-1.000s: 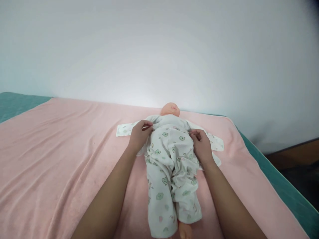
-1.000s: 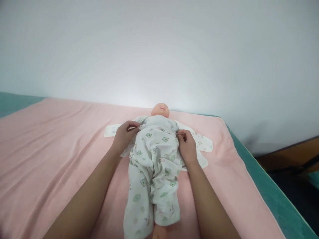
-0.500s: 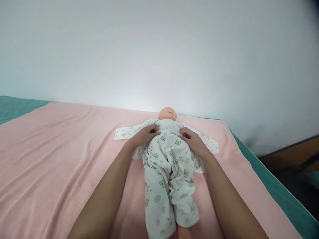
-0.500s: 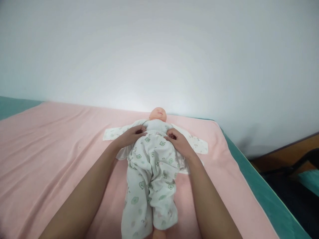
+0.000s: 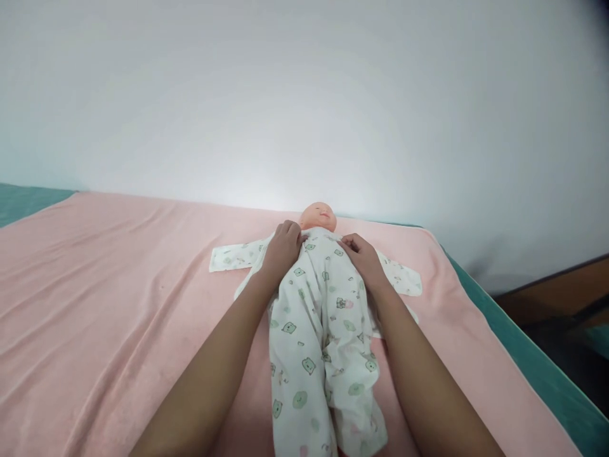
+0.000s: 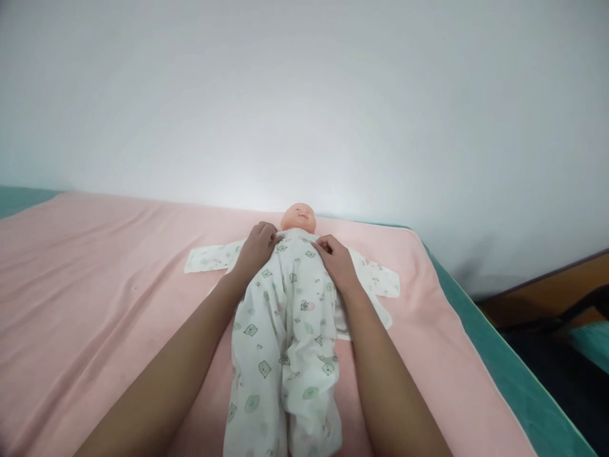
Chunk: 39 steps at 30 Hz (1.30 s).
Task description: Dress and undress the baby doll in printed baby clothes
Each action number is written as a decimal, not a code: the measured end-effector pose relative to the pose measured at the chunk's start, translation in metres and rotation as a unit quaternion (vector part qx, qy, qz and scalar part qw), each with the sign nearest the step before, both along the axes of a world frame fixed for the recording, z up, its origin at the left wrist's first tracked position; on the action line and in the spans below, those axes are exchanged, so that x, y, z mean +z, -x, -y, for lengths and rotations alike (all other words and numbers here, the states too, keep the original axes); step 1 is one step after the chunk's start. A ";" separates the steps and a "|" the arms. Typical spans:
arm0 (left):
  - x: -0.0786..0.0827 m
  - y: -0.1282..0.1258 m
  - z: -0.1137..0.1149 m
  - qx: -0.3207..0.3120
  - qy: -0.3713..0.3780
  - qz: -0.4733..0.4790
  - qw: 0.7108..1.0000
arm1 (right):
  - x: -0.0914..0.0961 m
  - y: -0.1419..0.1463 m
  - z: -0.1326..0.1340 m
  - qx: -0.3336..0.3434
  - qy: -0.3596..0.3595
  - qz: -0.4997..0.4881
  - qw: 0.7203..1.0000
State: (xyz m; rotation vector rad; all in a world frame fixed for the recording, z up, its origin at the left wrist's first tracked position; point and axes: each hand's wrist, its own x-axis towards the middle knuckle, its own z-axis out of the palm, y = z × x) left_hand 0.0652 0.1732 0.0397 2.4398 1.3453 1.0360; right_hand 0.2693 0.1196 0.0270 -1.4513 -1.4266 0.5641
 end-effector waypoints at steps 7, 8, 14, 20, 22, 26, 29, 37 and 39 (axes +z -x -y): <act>0.008 -0.003 -0.023 0.034 0.093 -0.027 0.995 | 0.016 -0.003 -0.022 -0.047 0.021 0.159 0.986; 0.010 -0.005 -0.027 0.054 0.100 -0.030 0.993 | 0.017 -0.003 -0.028 -0.069 0.039 0.180 0.980; 0.008 -0.011 -0.036 0.084 0.156 0.027 0.984 | 0.007 -0.003 -0.047 -0.093 0.068 0.135 0.984; -0.002 -0.004 -0.025 0.016 0.125 0.086 0.988 | 0.000 -0.001 -0.023 -0.022 -0.003 -0.003 1.000; -0.004 0.000 -0.017 0.002 0.111 0.077 0.991 | 0.001 0.000 -0.009 -0.005 -0.018 -0.015 1.000; -0.009 0.008 -0.006 0.000 0.079 0.002 0.997 | -0.002 0.003 0.019 -0.003 -0.041 -0.055 0.998; -0.013 0.014 -0.001 0.019 0.043 -0.042 0.998 | -0.006 0.003 0.036 -0.031 -0.033 -0.064 0.997; -0.019 0.036 0.046 0.059 0.045 -0.077 0.994 | -0.019 -0.007 0.051 -0.011 0.110 -0.093 0.989; -0.019 0.038 0.057 0.044 0.070 -0.091 0.992 | -0.021 -0.010 0.051 0.021 0.142 -0.151 0.978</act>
